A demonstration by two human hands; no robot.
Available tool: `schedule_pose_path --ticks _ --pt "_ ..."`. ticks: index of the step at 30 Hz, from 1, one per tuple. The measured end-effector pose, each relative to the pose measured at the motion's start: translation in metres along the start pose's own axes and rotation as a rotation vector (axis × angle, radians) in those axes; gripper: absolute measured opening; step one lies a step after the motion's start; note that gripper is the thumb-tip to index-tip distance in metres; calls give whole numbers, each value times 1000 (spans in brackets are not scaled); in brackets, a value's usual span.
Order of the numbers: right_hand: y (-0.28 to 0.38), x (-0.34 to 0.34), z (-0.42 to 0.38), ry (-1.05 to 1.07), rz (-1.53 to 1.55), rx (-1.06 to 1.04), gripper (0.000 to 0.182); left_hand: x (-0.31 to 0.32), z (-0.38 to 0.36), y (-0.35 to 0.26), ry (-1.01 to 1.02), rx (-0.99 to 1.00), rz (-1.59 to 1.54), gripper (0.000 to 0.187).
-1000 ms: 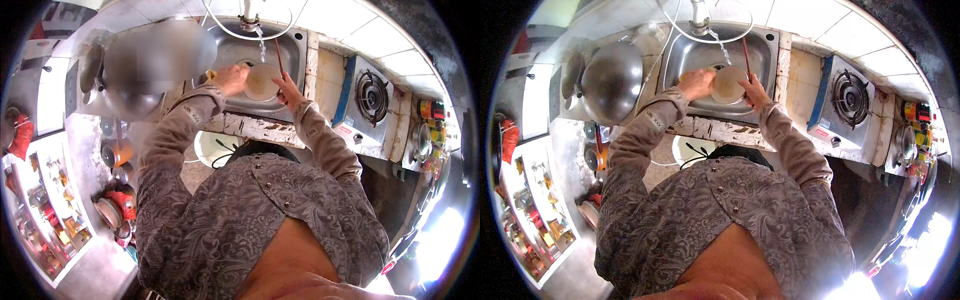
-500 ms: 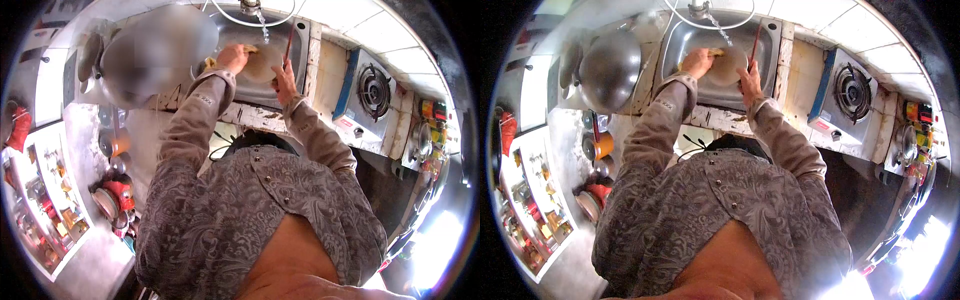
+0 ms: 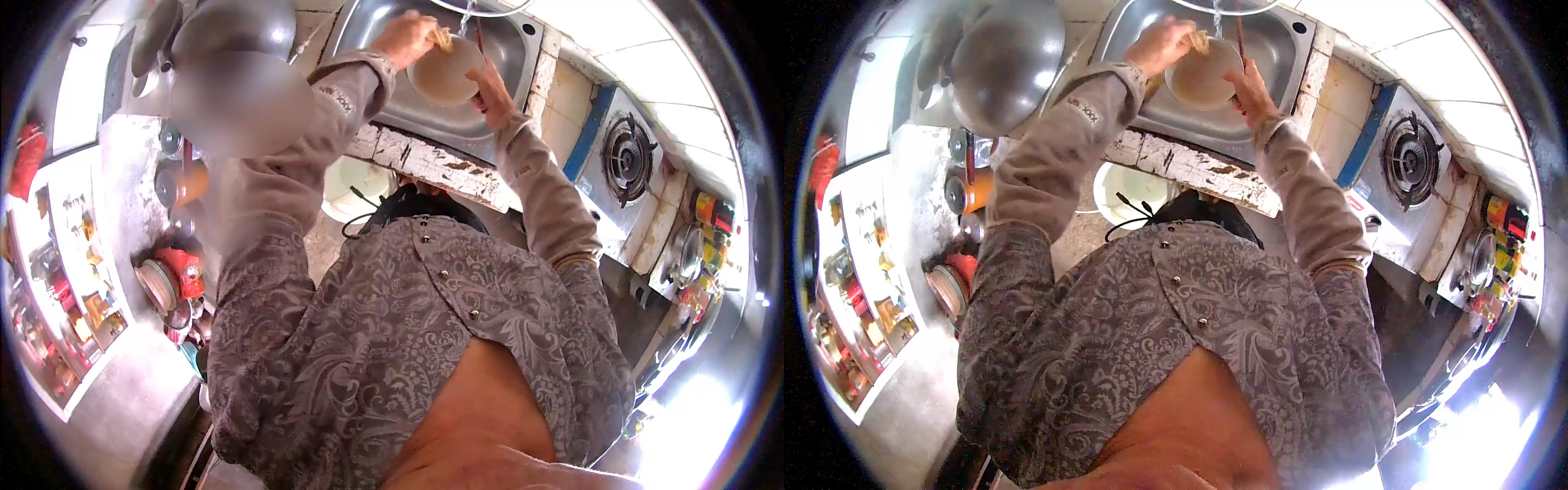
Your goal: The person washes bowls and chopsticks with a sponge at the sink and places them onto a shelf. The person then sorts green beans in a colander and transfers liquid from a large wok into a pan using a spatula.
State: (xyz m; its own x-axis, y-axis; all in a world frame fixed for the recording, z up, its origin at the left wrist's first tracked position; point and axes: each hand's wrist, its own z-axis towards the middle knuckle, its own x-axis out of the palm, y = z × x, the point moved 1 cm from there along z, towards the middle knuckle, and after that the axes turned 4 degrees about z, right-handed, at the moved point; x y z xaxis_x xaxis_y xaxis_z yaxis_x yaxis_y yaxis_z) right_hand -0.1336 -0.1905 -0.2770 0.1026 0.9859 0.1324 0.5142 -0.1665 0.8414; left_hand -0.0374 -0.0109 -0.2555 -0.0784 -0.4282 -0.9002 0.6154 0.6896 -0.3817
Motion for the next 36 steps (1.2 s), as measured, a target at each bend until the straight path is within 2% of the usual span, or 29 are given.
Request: schedule_pose_path --ticks 3,4,5,7,10,11,14,15,17,19,20,22,24,26,28,29,31,32,33,36 --pt "-10 16 3 -231 66 -112 41 14 -20 0 135 -414 -348 29" --pt "-17 17 4 -307 91 -136 41 31 -34 0 106 -649 -655 29" --pt "-31 14 12 -267 133 -116 41 49 -48 -3 77 -884 -965 30" --pt "-36 18 10 -329 219 -100 42 59 -69 -25 5 -1019 -1378 31" --pt "-41 16 13 -377 238 -68 48 61 -83 -36 507 -1151 -1401 29" --pt "-38 14 13 -366 212 -52 51 46 -81 -40 480 -977 -1215 31" --pt "-31 11 4 -325 114 -64 61 53 -75 2 -161 -468 -374 34" --pt "-34 11 -2 -324 91 -56 61 37 -60 -4 -76 -647 -406 36" --pt "-36 17 -8 -264 109 -23 60 63 -42 13 18 -591 -635 33" --pt "-37 25 -12 -207 144 13 55 83 -35 5 62 -635 -1054 31" --pt "-36 30 -12 -178 162 30 53 89 -32 -3 159 -539 -943 29" --pt "-25 30 -13 -182 159 -44 48 90 -32 -28 257 -462 -1020 27" --pt "-18 17 -12 -196 83 -149 47 47 -31 -44 543 -208 -661 26" --pt "-39 -3 6 -195 -170 -137 56 61 -38 -33 752 118 -183 28" --pt "-45 -11 24 -224 -458 -197 61 34 -40 -47 851 39 191 30" --pt "-46 -14 31 -262 -541 -192 59 26 -41 -42 873 -79 242 33" --pt "-56 -23 44 -221 -459 75 56 40 -51 -9 599 -260 116 32" --pt "-67 -30 51 -204 -410 213 54 30 -50 -7 555 -348 86 30" --pt "-93 -43 70 -85 -427 234 49 19 -49 -6 505 -435 54 29" --pt "-120 -45 82 -158 -661 196 35 36 -56 43 345 -332 64 29"
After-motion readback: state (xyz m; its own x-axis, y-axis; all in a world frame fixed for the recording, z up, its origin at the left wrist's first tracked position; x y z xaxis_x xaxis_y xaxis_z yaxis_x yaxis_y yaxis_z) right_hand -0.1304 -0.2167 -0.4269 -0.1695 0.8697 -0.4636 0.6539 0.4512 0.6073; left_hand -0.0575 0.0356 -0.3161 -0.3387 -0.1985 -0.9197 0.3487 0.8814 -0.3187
